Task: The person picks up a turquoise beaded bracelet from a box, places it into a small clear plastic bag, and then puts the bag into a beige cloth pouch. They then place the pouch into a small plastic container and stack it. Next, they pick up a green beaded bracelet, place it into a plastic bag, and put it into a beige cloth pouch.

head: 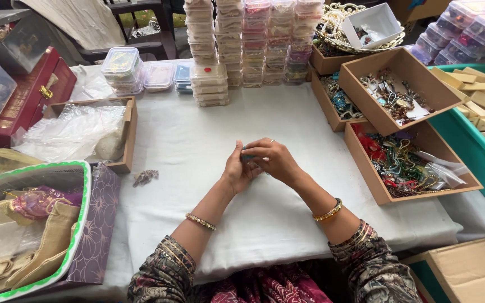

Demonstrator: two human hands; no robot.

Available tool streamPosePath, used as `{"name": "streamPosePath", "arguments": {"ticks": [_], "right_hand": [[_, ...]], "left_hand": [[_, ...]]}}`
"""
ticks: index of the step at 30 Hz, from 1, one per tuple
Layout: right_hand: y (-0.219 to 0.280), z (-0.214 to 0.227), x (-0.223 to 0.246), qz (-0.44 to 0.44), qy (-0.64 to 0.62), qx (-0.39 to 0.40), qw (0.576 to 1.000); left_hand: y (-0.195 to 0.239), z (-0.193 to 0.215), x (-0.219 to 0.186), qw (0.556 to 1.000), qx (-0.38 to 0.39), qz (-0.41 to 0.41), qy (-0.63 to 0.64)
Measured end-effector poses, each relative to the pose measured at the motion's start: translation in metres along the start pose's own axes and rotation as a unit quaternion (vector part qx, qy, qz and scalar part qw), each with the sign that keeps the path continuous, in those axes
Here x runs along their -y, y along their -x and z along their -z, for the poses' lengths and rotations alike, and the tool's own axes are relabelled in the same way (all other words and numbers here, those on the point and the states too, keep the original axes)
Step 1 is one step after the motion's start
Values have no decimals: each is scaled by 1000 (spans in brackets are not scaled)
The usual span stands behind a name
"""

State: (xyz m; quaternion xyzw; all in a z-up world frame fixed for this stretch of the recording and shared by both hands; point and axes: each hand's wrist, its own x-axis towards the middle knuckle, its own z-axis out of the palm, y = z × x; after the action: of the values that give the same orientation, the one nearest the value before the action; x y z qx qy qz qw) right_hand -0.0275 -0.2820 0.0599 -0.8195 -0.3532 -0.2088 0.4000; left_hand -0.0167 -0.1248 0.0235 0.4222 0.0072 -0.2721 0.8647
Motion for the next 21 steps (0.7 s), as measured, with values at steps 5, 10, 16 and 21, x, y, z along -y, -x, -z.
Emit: {"name": "streamPosePath", "arguments": {"ticks": [5, 10, 16, 21], "right_hand": [[-4, 2, 5, -3, 82, 3, 997], [5, -20, -19, -236, -187, -75, 951], [10, -42, -14, -390, -492, -9, 778], [10, -41, -4, -407, -576, 17, 709]], "left_hand": [[-16, 19, 6, 996, -56, -50, 45], [-15, 23, 0, 981, -108, -154, 56], [-9, 16, -4, 971, -107, -206, 61], [4, 0, -6, 962, -64, -266, -14]]}}
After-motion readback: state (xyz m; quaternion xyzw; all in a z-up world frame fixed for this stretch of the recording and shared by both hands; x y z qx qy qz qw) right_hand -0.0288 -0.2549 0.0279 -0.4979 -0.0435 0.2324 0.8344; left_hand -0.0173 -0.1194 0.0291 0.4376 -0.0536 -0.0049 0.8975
